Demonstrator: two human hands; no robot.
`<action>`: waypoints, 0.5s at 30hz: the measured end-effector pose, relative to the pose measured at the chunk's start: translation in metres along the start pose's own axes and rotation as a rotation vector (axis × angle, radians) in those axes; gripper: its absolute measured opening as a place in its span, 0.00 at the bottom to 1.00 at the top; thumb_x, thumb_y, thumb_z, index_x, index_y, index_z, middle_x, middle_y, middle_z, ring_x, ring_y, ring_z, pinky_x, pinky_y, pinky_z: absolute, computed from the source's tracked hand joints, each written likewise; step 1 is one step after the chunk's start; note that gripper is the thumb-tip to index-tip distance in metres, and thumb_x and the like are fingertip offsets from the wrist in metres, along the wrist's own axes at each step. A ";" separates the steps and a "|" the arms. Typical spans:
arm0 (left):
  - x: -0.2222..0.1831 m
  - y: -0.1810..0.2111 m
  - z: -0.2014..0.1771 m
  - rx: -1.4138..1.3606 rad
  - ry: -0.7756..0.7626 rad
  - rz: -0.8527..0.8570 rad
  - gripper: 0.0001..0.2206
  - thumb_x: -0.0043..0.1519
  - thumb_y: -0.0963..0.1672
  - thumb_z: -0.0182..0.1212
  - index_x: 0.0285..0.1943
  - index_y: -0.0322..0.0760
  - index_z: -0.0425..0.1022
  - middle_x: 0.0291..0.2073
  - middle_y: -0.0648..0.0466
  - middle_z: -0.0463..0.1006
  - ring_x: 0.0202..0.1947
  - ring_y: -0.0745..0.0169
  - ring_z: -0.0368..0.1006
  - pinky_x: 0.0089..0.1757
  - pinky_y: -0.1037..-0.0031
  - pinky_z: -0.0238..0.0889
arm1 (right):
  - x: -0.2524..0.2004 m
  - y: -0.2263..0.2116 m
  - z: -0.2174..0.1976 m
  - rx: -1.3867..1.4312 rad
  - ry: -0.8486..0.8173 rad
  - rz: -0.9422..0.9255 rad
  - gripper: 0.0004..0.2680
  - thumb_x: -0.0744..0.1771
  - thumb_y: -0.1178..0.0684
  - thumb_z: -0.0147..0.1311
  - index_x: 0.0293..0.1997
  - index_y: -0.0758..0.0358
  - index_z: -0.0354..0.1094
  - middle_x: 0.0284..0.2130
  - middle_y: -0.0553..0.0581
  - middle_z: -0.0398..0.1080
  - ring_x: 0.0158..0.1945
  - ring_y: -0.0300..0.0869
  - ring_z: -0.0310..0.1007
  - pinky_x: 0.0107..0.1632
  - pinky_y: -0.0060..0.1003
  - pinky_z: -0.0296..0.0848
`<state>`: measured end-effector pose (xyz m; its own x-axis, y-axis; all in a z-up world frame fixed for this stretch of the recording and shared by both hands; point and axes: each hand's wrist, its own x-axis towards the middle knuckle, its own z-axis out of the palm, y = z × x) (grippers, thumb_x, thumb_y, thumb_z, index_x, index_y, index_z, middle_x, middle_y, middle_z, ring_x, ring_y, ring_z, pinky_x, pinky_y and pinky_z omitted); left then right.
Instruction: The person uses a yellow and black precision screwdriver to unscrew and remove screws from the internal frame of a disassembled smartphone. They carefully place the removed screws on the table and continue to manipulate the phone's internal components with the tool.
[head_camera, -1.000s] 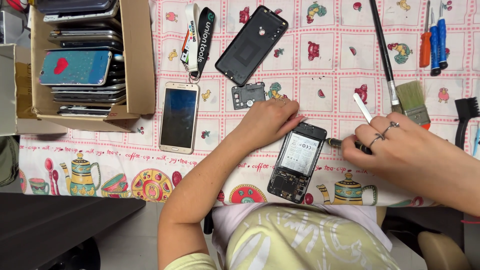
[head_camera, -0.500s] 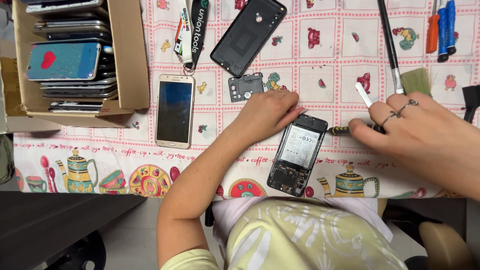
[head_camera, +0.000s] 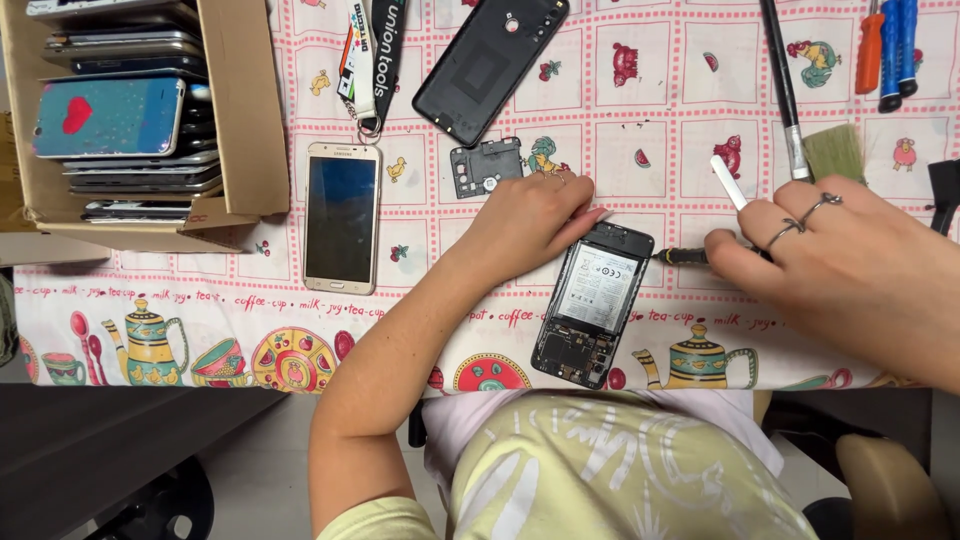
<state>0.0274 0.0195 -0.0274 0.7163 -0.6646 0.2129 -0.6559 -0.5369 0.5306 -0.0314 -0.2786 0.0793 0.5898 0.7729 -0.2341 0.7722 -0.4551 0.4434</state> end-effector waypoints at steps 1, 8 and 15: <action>0.000 0.000 0.000 -0.001 -0.001 0.000 0.12 0.70 0.49 0.52 0.36 0.40 0.66 0.28 0.50 0.76 0.31 0.44 0.74 0.27 0.54 0.61 | 0.000 0.000 0.000 0.001 -0.001 0.000 0.12 0.64 0.53 0.51 0.52 0.48 0.61 0.33 0.47 0.68 0.36 0.45 0.70 0.42 0.41 0.70; 0.000 0.000 -0.001 -0.005 -0.005 -0.004 0.13 0.70 0.49 0.52 0.36 0.40 0.66 0.27 0.51 0.75 0.30 0.45 0.73 0.27 0.54 0.61 | 0.002 0.000 -0.003 -0.031 -0.006 -0.029 0.13 0.64 0.55 0.51 0.53 0.49 0.59 0.32 0.48 0.67 0.37 0.46 0.72 0.43 0.41 0.70; 0.000 0.000 0.001 0.004 -0.010 -0.007 0.13 0.70 0.49 0.51 0.36 0.40 0.66 0.27 0.50 0.75 0.30 0.44 0.74 0.27 0.54 0.62 | 0.001 -0.001 -0.003 -0.037 -0.019 -0.036 0.12 0.63 0.54 0.50 0.52 0.50 0.60 0.33 0.48 0.67 0.37 0.48 0.72 0.43 0.42 0.69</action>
<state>0.0274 0.0193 -0.0281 0.7186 -0.6658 0.2007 -0.6517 -0.5441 0.5284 -0.0322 -0.2763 0.0810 0.5669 0.7794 -0.2668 0.7837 -0.4104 0.4662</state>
